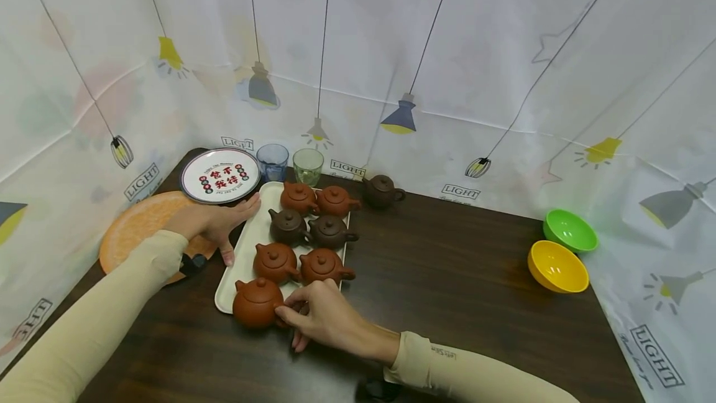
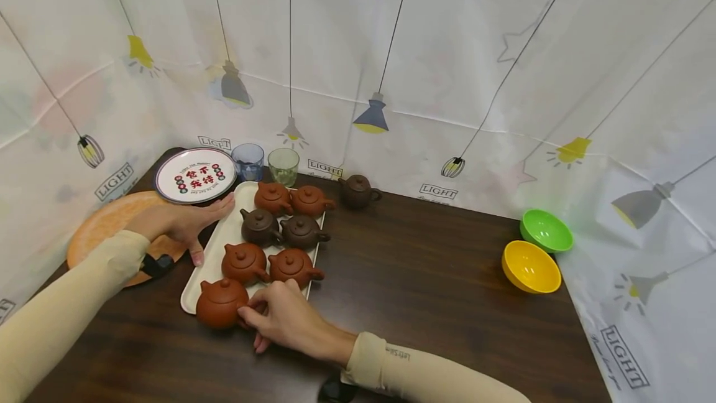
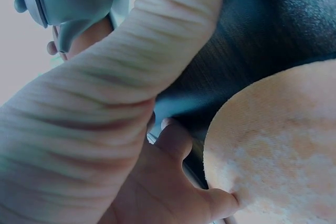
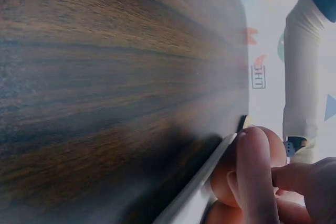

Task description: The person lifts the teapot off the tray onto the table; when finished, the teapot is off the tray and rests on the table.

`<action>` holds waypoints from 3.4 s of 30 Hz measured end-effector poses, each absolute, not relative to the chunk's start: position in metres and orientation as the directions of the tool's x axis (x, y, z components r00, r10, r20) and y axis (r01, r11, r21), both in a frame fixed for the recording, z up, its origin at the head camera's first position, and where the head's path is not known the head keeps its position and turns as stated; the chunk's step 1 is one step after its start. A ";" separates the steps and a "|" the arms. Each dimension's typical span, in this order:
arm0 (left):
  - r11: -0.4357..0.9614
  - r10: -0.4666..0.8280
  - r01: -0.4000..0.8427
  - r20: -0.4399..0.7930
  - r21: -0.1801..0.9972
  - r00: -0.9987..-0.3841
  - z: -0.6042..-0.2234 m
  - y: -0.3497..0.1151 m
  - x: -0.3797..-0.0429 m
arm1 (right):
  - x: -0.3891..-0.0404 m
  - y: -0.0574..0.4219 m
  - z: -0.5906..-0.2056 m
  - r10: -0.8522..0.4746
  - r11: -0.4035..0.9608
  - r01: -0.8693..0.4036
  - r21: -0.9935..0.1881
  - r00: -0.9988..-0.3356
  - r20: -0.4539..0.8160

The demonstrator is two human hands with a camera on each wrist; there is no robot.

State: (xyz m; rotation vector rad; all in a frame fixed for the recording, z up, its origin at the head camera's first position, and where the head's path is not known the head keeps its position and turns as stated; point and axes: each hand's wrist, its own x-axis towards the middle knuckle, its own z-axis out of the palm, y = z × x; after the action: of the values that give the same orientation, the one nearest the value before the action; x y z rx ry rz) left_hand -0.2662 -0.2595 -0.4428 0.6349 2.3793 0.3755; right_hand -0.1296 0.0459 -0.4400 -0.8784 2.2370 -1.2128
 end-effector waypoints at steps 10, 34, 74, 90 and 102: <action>0.838 0.530 0.320 -0.519 0.442 -0.670 -0.442 -0.260 -0.264 | -0.128 0.046 -0.440 -0.744 0.393 -0.344 -0.853 -0.664 -0.075; 0.842 0.528 0.339 -0.508 0.420 -0.680 -0.442 -0.258 -0.264 | -0.187 0.140 -0.416 -0.652 0.412 -0.746 -0.523 -0.643 0.402; 0.837 0.528 0.311 -0.516 0.449 -0.675 -0.435 -0.261 -0.260 | -0.328 0.303 -0.475 -0.376 0.818 -0.465 -0.338 -0.877 0.298; 0.839 0.526 0.319 -0.512 0.440 -0.679 -0.441 -0.256 -0.259 | -0.338 0.299 -0.467 -0.372 0.849 -0.421 -0.320 -0.905 0.205; 0.847 0.512 0.301 -0.520 0.438 -0.684 -0.440 -0.258 -0.259 | -0.329 0.299 -0.448 -0.344 0.880 -0.365 -0.303 -0.931 0.124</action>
State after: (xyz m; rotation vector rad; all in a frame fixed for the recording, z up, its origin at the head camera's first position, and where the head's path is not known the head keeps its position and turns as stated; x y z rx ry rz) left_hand -0.2595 -0.2578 -0.4403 0.5892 2.3657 0.4211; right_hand -0.3287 0.2986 -0.4484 -0.5871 3.1102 -0.5222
